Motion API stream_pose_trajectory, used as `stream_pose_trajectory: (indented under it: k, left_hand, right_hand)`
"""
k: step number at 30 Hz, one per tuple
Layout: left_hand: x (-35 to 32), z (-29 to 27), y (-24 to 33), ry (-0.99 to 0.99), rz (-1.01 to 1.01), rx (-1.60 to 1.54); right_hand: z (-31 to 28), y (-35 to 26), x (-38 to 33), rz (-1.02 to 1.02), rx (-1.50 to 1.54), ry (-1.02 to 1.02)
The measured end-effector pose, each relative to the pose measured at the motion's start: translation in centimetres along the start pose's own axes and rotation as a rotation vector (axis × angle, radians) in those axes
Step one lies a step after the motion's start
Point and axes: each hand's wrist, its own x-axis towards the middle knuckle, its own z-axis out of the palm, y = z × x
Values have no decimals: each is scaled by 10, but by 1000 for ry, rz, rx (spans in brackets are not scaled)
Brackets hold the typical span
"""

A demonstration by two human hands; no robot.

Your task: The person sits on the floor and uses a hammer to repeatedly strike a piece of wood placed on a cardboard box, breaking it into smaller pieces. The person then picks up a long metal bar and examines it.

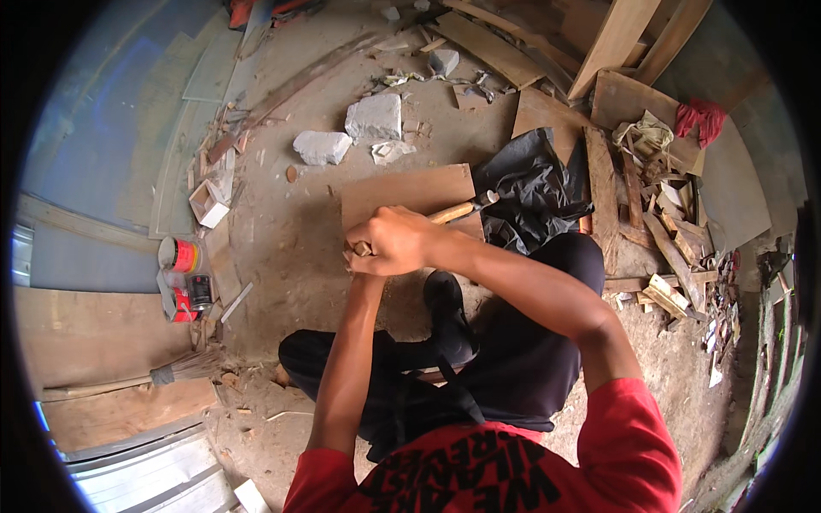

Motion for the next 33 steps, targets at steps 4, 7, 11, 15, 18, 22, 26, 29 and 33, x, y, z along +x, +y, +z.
stream_pose_trajectory:
  k: [4, 7, 11, 15, 18, 22, 26, 29, 33]
  left_hand:
    - [-6, -7, 0, -37, -41, 5]
    - [-12, -6, 4, -66, -58, -7]
    - [-11, -14, 8, -71, -71, -13]
    - [-19, -4, 8, -8, -38, -32]
    - [-4, 1, -4, -47, 27, 92]
    - [0, 20, -15, 169, 191, 125]
    - [2, 35, -20, 50, 18, 126]
    - [12, 29, -5, -33, -64, 99]
    - [8, 41, -12, 71, 16, 140]
  right_hand:
    - [-3, -1, -4, 16, 2, -48]
    - [10, 5, -17, -11, 25, -31]
    - [15, 3, -22, -76, -69, 21]
    - [15, -6, -31, 9, 37, -68]
    - [13, -7, -35, -5, 32, -91]
    - [6, 1, -35, -24, 65, -77]
    - [0, -9, -29, 5, 32, -222]
    - [17, -4, -39, 68, 82, -197]
    - [30, -13, -57, 124, -22, -256]
